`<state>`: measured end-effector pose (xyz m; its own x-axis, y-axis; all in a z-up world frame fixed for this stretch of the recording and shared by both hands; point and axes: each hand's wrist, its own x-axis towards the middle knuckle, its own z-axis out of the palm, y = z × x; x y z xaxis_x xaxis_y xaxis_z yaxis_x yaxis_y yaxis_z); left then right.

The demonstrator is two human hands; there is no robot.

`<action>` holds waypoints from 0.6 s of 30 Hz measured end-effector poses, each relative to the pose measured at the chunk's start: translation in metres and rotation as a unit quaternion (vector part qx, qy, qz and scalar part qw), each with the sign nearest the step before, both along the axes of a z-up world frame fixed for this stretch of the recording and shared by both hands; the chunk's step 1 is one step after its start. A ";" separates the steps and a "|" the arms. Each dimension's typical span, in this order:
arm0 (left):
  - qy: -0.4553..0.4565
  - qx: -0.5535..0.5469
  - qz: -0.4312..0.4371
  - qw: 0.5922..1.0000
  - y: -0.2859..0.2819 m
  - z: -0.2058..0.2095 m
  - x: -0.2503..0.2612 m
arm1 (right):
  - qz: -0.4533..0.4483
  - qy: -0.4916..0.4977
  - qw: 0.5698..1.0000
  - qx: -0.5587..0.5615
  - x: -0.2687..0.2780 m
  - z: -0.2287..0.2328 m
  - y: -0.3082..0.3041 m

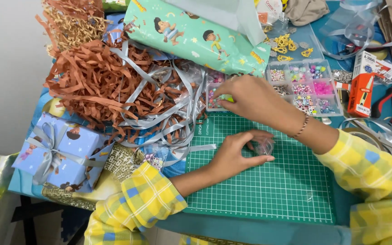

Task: Picking small decorative beads from a storage tray and placing them into a small plastic bag for packaging.

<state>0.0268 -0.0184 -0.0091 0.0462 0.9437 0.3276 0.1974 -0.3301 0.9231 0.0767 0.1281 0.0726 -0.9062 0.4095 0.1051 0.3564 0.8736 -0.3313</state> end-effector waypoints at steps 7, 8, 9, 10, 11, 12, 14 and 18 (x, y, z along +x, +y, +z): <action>-0.006 0.000 0.001 1.000 -0.001 0.002 -0.001 | -0.028 -0.102 0.993 0.060 -0.029 -0.020 0.010; -0.009 -0.002 0.000 1.000 -0.001 0.001 0.000 | -0.025 -0.096 0.993 0.066 -0.030 -0.021 0.009; -0.011 -0.004 0.000 1.000 0.000 0.000 0.000 | -0.021 -0.090 0.993 0.073 -0.032 -0.021 0.008; -0.012 -0.003 0.000 1.000 0.000 0.001 -0.001 | -0.021 -0.090 0.993 0.073 -0.030 -0.020 0.008; -0.011 -0.003 -0.002 1.000 0.000 0.002 -0.001 | -0.018 -0.079 0.994 0.074 -0.029 -0.020 0.007; -0.010 -0.004 -0.004 1.000 0.000 0.003 -0.001 | -0.015 -0.069 0.995 0.074 -0.028 -0.019 0.006; -0.009 -0.005 -0.004 1.000 -0.001 0.008 -0.002 | -0.017 -0.070 0.995 0.074 -0.025 -0.024 0.010; -0.021 -0.010 -0.001 1.000 -0.001 0.009 -0.002 | 0.009 -0.061 0.997 0.039 -0.023 -0.028 0.017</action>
